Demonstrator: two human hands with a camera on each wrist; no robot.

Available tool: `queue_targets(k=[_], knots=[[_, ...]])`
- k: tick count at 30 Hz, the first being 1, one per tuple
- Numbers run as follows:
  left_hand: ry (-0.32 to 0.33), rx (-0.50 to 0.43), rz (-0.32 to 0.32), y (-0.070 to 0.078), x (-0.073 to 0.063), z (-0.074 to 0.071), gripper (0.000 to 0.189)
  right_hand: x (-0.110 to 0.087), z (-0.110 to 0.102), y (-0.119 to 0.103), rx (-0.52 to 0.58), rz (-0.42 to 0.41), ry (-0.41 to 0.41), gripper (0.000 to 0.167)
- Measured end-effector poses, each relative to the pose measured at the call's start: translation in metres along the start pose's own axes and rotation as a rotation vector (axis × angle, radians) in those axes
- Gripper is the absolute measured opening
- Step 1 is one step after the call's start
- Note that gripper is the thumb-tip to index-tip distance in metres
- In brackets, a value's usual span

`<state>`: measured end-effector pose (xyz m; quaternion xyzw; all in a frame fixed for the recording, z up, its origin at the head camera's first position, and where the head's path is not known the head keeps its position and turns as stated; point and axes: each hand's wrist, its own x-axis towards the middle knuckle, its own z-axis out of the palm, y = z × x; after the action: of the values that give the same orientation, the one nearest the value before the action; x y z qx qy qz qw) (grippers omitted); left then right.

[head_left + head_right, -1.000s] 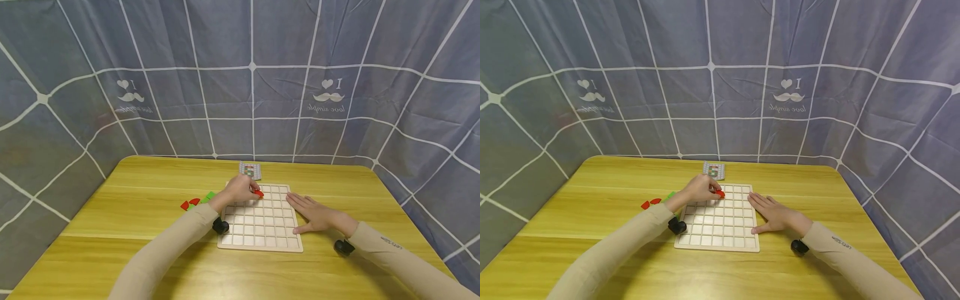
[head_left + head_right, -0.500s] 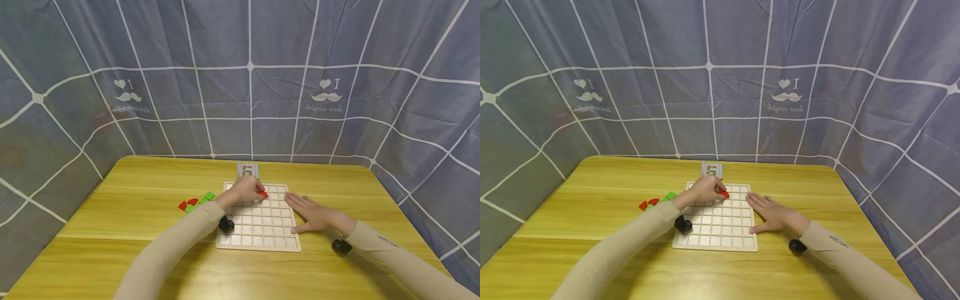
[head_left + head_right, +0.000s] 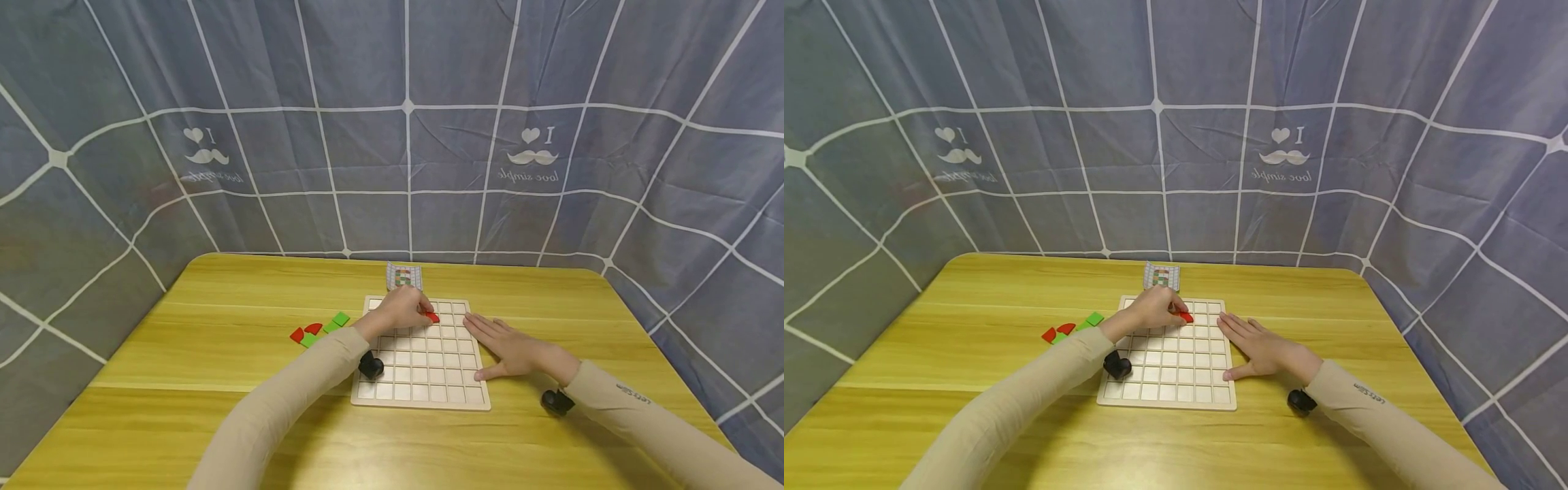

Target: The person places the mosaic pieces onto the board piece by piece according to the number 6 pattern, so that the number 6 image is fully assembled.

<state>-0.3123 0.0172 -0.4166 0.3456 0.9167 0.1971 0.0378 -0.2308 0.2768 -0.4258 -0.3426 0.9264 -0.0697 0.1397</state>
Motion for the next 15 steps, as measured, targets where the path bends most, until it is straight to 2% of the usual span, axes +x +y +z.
queue_targets(k=[6,15], knots=[[-0.012,0.008,0.030,-0.0013,-0.0002,-0.0006,0.020,-0.0003,-0.0009,-0.0005,0.006,-0.011,0.007,0.102],[-0.040,0.020,0.035,-0.0021,0.0002,-0.0008,0.021,0.0007,0.0009,-0.0001,0.005,-0.010,0.009,0.102]])
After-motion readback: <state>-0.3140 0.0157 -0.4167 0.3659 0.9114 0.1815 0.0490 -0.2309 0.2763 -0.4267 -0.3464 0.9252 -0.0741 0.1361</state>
